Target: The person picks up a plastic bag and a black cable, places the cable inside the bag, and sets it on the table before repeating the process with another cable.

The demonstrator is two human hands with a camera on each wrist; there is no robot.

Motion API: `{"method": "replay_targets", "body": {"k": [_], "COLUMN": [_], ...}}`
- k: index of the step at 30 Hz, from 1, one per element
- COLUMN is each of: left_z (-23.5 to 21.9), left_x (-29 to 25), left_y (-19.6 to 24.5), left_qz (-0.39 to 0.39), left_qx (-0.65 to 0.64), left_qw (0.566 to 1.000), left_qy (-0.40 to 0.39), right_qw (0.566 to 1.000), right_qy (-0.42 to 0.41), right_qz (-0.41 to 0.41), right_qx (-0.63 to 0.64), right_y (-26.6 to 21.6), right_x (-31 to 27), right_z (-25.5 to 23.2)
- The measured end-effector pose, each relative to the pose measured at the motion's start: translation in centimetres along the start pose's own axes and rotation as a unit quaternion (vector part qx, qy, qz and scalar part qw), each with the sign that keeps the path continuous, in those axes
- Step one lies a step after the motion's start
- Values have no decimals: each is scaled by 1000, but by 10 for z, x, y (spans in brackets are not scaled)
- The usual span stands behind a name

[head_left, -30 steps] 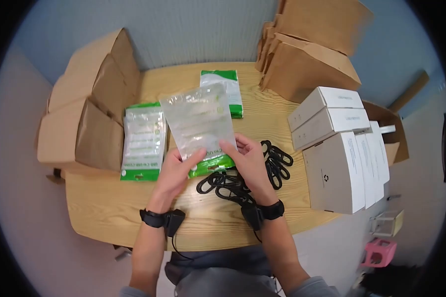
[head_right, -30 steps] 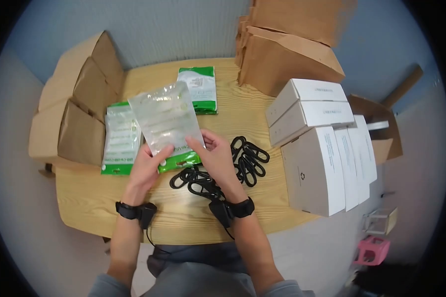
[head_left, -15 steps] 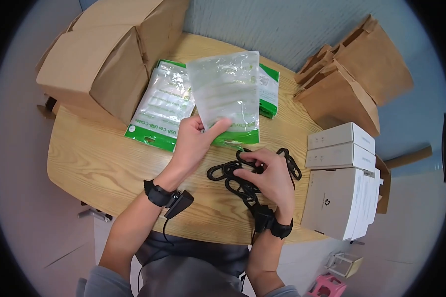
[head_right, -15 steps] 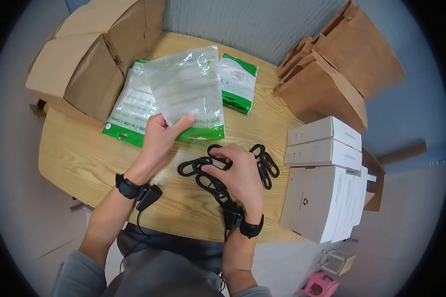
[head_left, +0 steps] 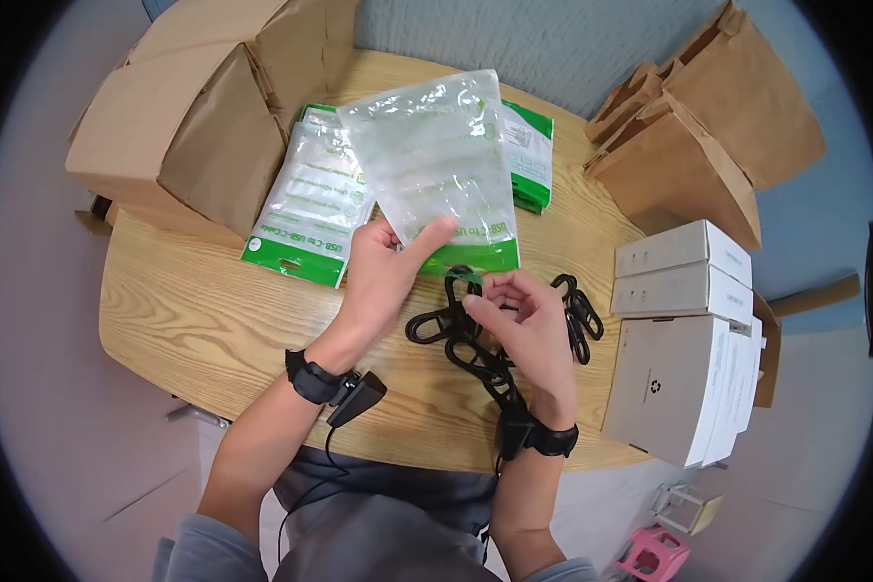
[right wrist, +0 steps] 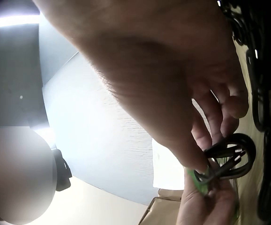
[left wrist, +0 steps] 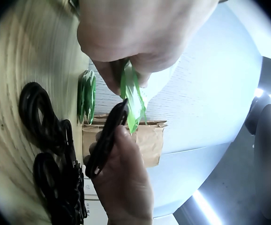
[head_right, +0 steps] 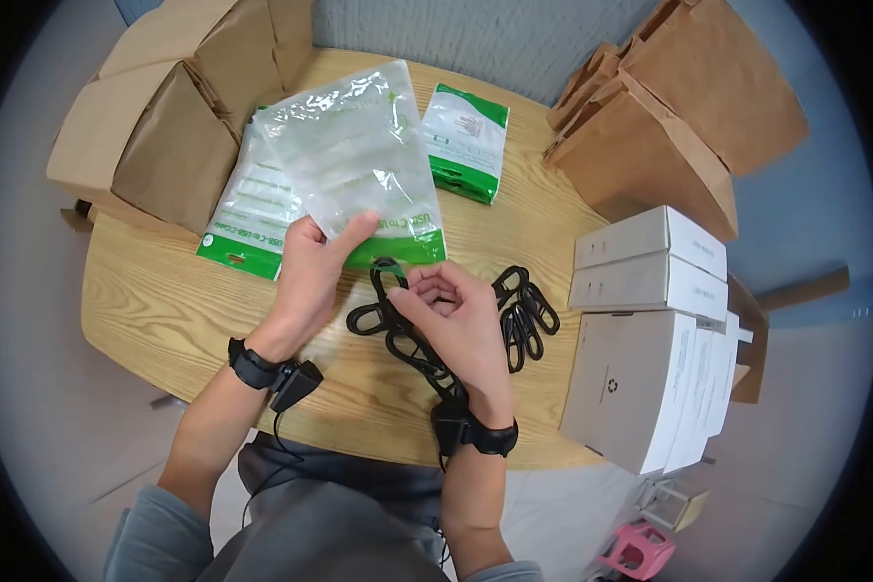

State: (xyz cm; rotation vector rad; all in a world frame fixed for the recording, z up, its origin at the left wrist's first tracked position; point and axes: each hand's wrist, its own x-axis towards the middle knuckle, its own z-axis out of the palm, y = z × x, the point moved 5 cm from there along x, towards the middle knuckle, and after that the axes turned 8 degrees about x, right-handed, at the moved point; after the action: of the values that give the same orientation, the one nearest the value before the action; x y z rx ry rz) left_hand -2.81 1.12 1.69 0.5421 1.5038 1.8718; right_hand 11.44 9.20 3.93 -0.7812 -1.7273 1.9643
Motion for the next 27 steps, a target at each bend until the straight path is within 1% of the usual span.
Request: {"method": "replay_targets", "body": {"k": [1, 3, 4, 6, 7, 9, 10, 11, 12, 13, 15, 16, 18, 20, 22, 25, 27], "left_z": [0, 1, 1, 2, 2, 4, 5, 6, 5, 4, 4, 4, 3, 3, 5, 7, 9], "left_x": [0, 0, -1, 0, 0, -1, -2, -2, -2, -2, -1, -1, -1, -2, -2, -2, -2], "left_y": [0, -1, -2, -5, -6, -7, -7, -7, -8, -8, -8, -8, -10, -11, -11, -10, -8], "left_qz": [1, 2, 7, 2, 0, 3, 6, 6, 1, -4, -9, -12, -18, -24, -14, 1, 4], "left_qx": [-6, -15, -26, -24, -26, -17, -10, -10, -22, -34, -42, -52, -55, -59, -34, -19, -23], "left_qw": [1000, 1000, 999, 1000, 1000, 1000, 1000, 1000, 1000, 999, 999, 998, 998, 998, 999, 999, 999], "left_qy": [9, 11, 17, 12, 9, 8, 10, 8, 22, 37, 28, 21, 12, 3, -13, -31, -36], "right_qw": [1000, 998, 998, 991, 990, 989, 989, 986, 981, 981, 973, 972, 961, 960, 959, 957, 956], "right_qy": [3, 1, 4, -25, -23, -1, 1, 13, 26, 28, 51, 52, 56, 64, 71, 80, 103], "right_qz": [2, 50, 52, 98, 99, 68, 67, 51, 34, 34, 31, 31, 29, 27, 23, -3, -7], "right_qx": [3, 43, 47, 90, 94, 129, 130, 160, 190, 191, 225, 226, 268, 271, 273, 278, 274], "right_y": [2, 10, 10, 12, 14, 16, 17, 17, 17, 19, 25, 26, 27, 25, 25, 24, 20], "right_x": [0, 2, 2, 1, 1, 4, 5, 6, 7, 9, 10, 10, 10, 10, 10, 10, 9], "right_z": [0, 0, -1, 0, 0, -2, -1, 0, 0, 0, -3, -4, -6, -7, -9, -10, -11]}}
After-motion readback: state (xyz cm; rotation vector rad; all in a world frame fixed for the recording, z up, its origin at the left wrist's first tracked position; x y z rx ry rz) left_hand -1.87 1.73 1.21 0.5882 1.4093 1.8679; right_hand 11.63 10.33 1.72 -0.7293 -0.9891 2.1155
